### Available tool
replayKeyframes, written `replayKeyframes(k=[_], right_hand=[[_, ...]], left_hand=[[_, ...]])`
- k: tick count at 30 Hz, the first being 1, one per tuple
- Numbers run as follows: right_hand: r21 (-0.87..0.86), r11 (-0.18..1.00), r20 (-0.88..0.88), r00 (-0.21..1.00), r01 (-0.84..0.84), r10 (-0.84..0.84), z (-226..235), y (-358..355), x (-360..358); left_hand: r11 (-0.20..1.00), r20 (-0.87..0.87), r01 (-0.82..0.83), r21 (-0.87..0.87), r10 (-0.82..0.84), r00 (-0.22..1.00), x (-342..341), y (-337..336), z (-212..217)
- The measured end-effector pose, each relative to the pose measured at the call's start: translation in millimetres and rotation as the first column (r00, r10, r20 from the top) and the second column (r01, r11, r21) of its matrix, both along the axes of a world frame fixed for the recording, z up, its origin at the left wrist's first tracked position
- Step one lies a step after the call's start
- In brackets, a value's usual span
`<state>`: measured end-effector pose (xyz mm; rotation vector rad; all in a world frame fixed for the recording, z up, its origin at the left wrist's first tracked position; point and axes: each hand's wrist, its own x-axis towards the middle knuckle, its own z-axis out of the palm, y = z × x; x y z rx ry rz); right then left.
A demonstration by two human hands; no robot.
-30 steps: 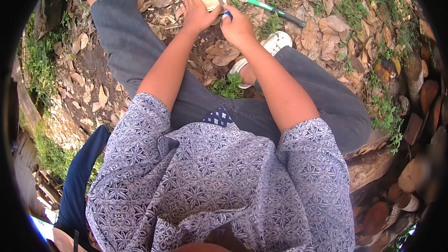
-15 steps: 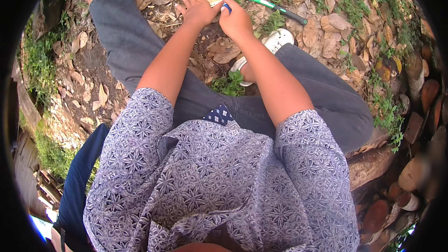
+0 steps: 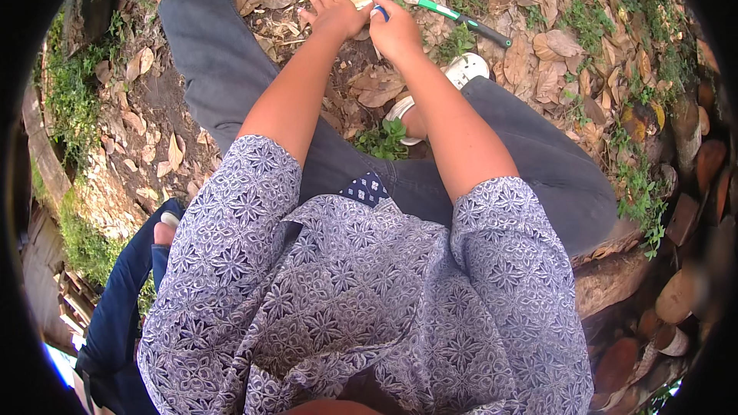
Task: The person sits on the ground and uses a chisel and hammer to carve a small wooden block. They repeatedly strike the chisel to remove wood, then inspect the carved area and continue shaping the block.
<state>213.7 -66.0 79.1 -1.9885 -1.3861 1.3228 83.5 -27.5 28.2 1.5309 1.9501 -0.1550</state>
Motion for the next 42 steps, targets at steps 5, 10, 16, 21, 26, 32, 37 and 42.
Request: replayKeyframes(k=[5, 10, 16, 21, 26, 32, 37, 42], right_hand=[[-0.095, 0.994, -0.06, 0.996, 0.061, -0.067, 9, 24, -10], [-0.089, 0.995, -0.035, 0.998, 0.047, -0.051, 8, 31, -5], [-0.02, 1.0, 0.001, 1.0, -0.002, 0.002, 6, 21, -5], [-0.142, 0.99, 0.045, 0.999, -0.012, 0.018, 17, 43, 1], [-0.18, 0.981, -0.003, 0.998, -0.065, 0.065, 22, 4, 10], [-0.081, 0.99, 0.047, 0.991, -0.119, 0.123, 26, -6, 3], [-0.102, 0.989, 0.076, 0.99, -0.108, 0.116, 30, -8, -16], [-0.06, 0.991, 0.057, 0.99, -0.123, 0.127, 27, 2, -19]], left_hand=[[0.999, 0.005, -0.036, 0.021, 0.036, 0.999, 1, -2, -7], [0.996, 0.046, -0.075, -0.055, 0.077, 0.996, 8, 2, 8], [0.995, 0.075, -0.096, 0.003, 0.095, 0.993, 2, 2, 1], [0.997, 0.034, -0.058, -0.051, 0.059, 0.998, 8, 7, 0], [0.999, 0.044, -0.041, -0.021, 0.042, 0.998, 0, 5, -5], [0.992, 0.137, -0.123, 0.029, 0.118, 0.984, 6, 1, 6], [0.965, 0.244, -0.221, 0.142, 0.182, 0.952, 3, -7, -15], [0.941, 0.267, -0.274, 0.199, 0.217, 0.939, 4, 3, -30]])
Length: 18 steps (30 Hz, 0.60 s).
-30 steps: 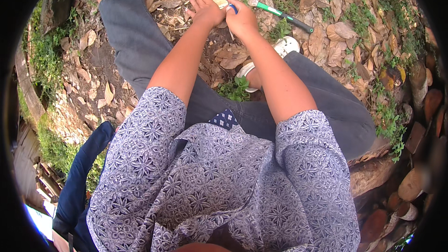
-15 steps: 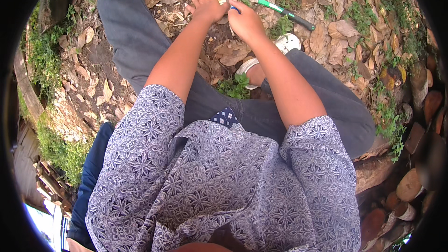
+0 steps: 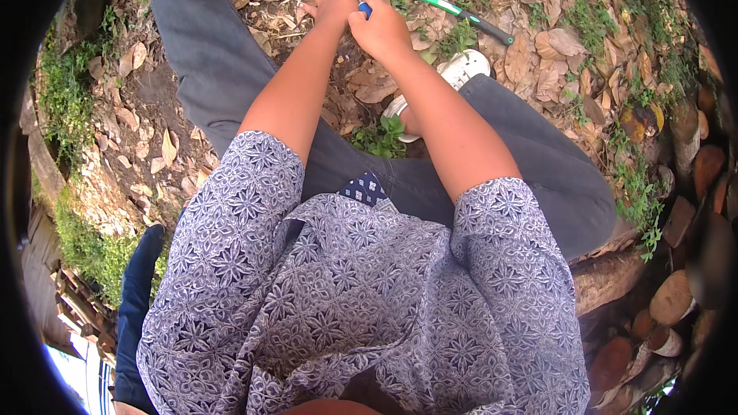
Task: The person sits on the ground and uses a chisel and hammer to carve a small wooden block. They repeatedly strike the chisel to remove wood, then inspect the carved area and continue shaping the block.
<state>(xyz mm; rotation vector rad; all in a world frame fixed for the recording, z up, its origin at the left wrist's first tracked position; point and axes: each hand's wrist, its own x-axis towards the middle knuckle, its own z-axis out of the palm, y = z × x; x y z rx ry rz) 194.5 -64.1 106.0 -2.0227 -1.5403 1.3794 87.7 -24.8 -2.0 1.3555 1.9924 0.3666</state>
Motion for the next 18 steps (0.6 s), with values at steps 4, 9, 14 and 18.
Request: replayKeyframes(k=[4, 9, 14, 18], right_hand=[[0.082, 0.996, -0.009, 0.999, -0.031, 0.032, -16, 6, 2], [0.065, 0.998, -0.123, 0.992, -0.001, 0.01, -28, 21, 4], [-0.27, 0.958, -0.319, 0.929, 0.098, -0.185, 22, 54, -16], [-0.251, 0.965, -0.25, 0.959, 0.072, -0.137, 25, 36, -7]], left_hand=[[1.0, -0.037, -0.004, 0.001, 0.004, 0.999, -2, 0, -4], [0.996, -0.038, -0.017, -0.093, 0.013, 0.999, -2, 8, 1], [0.987, 0.038, -0.006, -0.16, 0.012, 0.999, -2, 13, 33], [0.998, 0.062, -0.057, -0.02, 0.058, 0.996, -5, 2, 19]])
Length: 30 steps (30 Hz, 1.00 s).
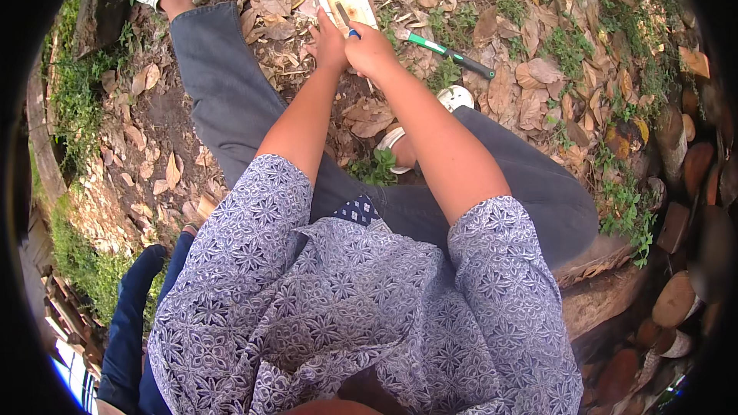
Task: The person sits on the ground and uses a chisel and hammer to carve a small wooden block. They repeatedly strike the chisel to remove wood, then inspect the carved area and continue shaping the block.
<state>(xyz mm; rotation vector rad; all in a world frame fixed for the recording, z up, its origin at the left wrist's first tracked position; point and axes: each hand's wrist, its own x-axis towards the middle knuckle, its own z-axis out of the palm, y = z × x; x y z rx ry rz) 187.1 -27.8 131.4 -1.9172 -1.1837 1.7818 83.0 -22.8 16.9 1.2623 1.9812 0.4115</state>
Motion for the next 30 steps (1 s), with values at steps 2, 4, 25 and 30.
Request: replayKeyframes(k=[2, 4, 25, 30], right_hand=[[-0.016, 1.0, 0.031, 0.999, -0.019, 0.02, 3, -15, 8], [-0.041, 0.999, -0.003, 1.0, -0.012, 0.012, 5, -24, 8], [0.225, 0.959, 0.341, 0.936, -0.172, 0.088, -21, -17, 0], [0.425, 0.904, 0.283, 0.956, -0.049, -0.081, -30, -20, 35]], left_hand=[[0.999, -0.054, 0.02, 0.046, -0.017, 0.998, 3, -9, 6], [0.991, -0.08, 0.033, 0.128, -0.022, 0.997, 0, -12, -2], [0.999, -0.058, -0.024, 0.021, 0.026, 0.998, -5, 7, -2], [0.991, -0.079, -0.055, 0.124, 0.065, 0.995, -4, 12, -6]])
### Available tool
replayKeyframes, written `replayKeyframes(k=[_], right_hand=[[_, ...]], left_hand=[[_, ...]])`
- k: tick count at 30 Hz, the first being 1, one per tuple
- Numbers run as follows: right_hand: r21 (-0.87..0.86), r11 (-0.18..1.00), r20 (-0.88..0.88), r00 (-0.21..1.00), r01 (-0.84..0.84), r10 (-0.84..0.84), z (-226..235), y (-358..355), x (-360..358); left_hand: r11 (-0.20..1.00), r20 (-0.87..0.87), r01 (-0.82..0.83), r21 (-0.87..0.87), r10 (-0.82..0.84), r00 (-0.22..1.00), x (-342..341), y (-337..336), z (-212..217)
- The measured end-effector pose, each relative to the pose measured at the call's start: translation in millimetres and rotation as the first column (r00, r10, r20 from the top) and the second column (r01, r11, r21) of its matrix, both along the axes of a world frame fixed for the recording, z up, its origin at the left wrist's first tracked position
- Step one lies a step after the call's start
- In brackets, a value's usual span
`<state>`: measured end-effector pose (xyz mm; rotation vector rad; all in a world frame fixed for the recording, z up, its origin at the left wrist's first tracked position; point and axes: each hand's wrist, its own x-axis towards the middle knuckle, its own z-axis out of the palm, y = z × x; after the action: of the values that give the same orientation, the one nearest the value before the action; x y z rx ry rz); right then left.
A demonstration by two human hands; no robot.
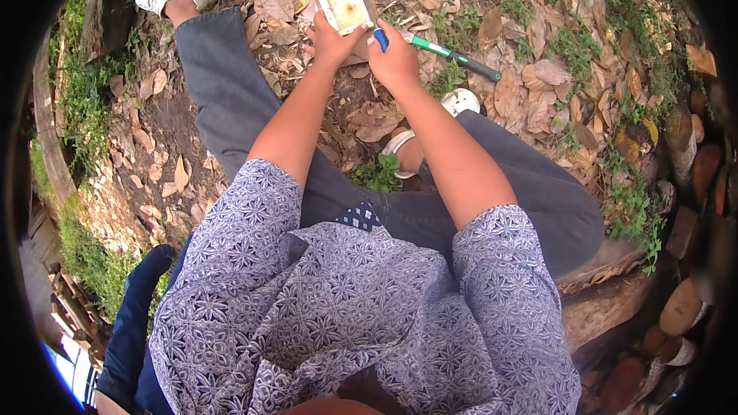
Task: The person sits on the ground and uses a chisel and hammer to carve a small wooden block. They repeatedly strike the chisel to remove wood, then inspect the carved area and continue shaping the block.
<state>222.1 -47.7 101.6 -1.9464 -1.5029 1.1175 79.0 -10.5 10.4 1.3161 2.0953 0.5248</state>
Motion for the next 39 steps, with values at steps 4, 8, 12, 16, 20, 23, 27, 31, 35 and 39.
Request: replayKeyframes(k=[4, 8, 12, 16, 20, 23, 27, 31, 35, 39], right_hand=[[-0.11, 0.989, -0.055, 0.994, -0.098, 0.093, 23, 16, 15], [-0.06, 0.941, 0.005, 0.943, -0.333, 0.334, 29, 20, 32], [-0.222, 0.836, 0.049, 0.85, -0.502, 0.524, 72, 23, 50], [-0.133, 0.792, 0.095, 0.788, -0.596, 0.608, 164, 12, 78], [-0.02, 0.899, -0.17, 0.888, -0.437, 0.427, 247, -21, 126], [-0.04, 0.96, -0.338, 0.908, -0.278, 0.249, 263, -28, 155], [0.141, 0.976, -0.087, 0.98, -0.163, 0.176, 246, -19, 156], [0.087, 0.99, -0.248, 0.96, -0.113, 0.132, 250, -22, 161], [0.188, 0.973, -0.161, 0.973, -0.132, 0.163, 254, -21, 158], [0.279, 0.92, -0.201, 0.92, -0.276, 0.337, 249, -31, 158]], left_hand=[[0.986, 0.046, -0.167, -0.029, 0.168, 0.985, -17, 15, 7], [0.997, -0.168, 0.019, -0.073, -0.031, 0.985, -35, 36, 7], [0.999, -0.034, 0.041, 0.002, -0.041, 0.999, -46, 30, 32], [0.966, 0.201, 0.148, 0.212, -0.191, 0.961, -72, 2, 64], [0.74, -0.253, 0.433, 0.515, -0.351, 0.901, -67, -42, 188], [0.593, -0.409, 0.529, 0.607, -0.338, 0.848, -70, -49, 211], [0.528, -0.666, 0.78, 0.337, -0.452, 0.593, -76, -38, 188], [0.547, -0.51, 0.6, 0.584, -0.328, 0.795, -59, -60, 206], [0.922, 0.79, -0.256, 0.29, -0.08, 0.607, -64, -47, 204], [0.972, 0.965, -0.224, 0.075, -0.015, 0.261, -53, -67, 253]])
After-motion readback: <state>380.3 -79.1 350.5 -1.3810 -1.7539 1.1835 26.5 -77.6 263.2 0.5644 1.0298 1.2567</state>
